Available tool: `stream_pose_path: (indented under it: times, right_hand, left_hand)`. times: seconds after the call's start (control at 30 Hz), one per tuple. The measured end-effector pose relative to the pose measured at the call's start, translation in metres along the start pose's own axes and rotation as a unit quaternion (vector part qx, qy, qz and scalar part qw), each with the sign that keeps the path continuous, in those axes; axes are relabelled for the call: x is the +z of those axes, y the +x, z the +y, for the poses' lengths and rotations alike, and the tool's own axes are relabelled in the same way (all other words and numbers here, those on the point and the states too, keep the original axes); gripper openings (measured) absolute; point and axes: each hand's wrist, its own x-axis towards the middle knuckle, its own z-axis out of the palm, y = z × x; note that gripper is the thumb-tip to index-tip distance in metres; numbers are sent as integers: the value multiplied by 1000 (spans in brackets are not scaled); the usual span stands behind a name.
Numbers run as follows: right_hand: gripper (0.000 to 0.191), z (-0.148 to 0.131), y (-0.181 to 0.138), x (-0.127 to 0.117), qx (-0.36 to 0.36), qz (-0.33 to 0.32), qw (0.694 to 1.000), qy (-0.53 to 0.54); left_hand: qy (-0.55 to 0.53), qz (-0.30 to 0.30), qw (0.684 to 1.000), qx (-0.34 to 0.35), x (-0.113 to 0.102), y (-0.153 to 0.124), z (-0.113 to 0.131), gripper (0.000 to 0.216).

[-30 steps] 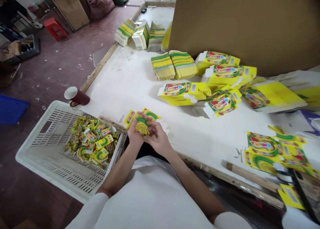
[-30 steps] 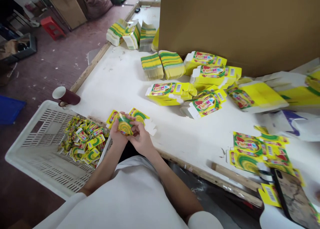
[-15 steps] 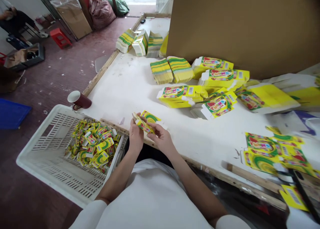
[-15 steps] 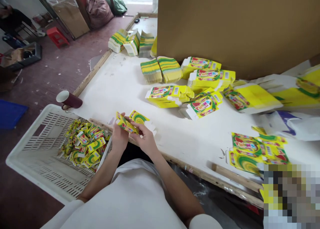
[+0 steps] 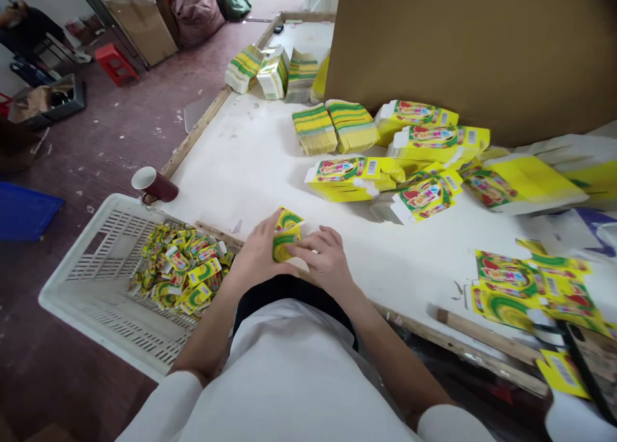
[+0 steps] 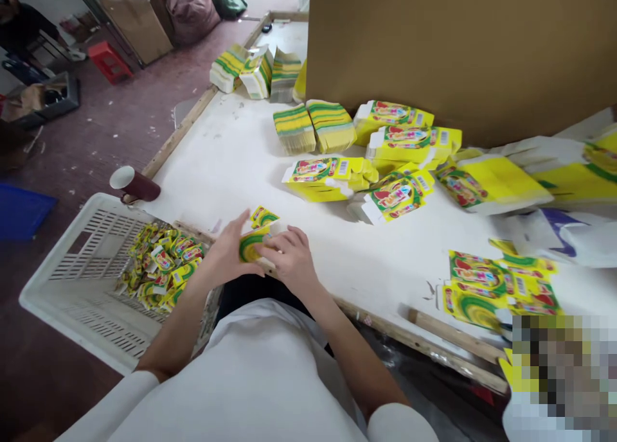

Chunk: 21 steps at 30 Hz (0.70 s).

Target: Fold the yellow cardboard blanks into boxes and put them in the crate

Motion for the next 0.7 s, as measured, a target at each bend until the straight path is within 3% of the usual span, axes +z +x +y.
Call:
stream_pose_path:
  times: [0.1, 0.2, 0.27, 0.33, 0.4, 0.47, 0.57, 0.7]
  right_hand:
    - [38, -9, 3, -4, 36, 8, 999, 23]
    - [73, -11, 5, -6, 185, 78, 971, 133]
    - [74, -11, 8, -2, 295, 66, 905, 298]
    - [62, -13, 12, 4, 384, 21, 800, 460]
    - [55, -16, 16, 9, 432, -17, 713, 553]
    - [53, -18, 19, 11, 442, -38, 671, 594]
    - [57, -16, 18, 12, 431, -42, 654, 620]
    - [63, -11, 11, 13, 393, -25, 717, 575]
  left_hand:
    - [21, -47, 999, -11, 14, 6, 1, 73]
    - [28, -2, 999, -38, 23, 6, 1, 67]
    - [15, 4, 1000, -27, 27, 5, 3, 74]
    - [-2, -8, 1000, 11, 30, 3, 6, 78]
    - [0, -15, 999, 42, 35, 1, 8, 78]
    - [18, -17, 998, 52, 38, 0, 8, 75]
    - [31, -17, 998, 52, 39, -1, 8, 67]
    - [32, -22, 998, 53, 37, -1, 5, 56]
